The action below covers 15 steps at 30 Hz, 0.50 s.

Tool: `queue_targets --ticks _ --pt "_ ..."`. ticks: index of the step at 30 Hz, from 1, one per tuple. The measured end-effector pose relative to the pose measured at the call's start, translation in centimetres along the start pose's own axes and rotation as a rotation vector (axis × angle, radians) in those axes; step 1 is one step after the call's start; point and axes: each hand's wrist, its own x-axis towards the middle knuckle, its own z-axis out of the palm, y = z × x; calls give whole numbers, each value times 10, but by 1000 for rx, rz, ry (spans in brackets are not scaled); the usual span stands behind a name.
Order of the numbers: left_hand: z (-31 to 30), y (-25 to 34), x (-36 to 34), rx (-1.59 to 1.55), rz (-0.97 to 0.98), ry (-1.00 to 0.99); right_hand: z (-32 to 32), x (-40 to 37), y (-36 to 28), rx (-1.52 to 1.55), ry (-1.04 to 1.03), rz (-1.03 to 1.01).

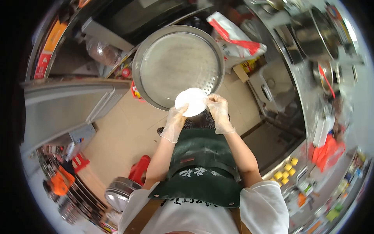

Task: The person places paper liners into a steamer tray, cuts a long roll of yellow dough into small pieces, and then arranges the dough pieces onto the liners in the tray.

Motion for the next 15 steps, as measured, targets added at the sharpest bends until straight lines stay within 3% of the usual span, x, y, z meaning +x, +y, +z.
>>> queue_targets --ticks 8,12,15 --pt "-45 30 65 -248 94 242 94 86 10 -156 -37 -229" --pt "-79 44 112 -443 155 360 145 137 10 -281 -45 -248" --pt "-104 43 148 -567 241 430 186 191 9 -305 -173 -263"
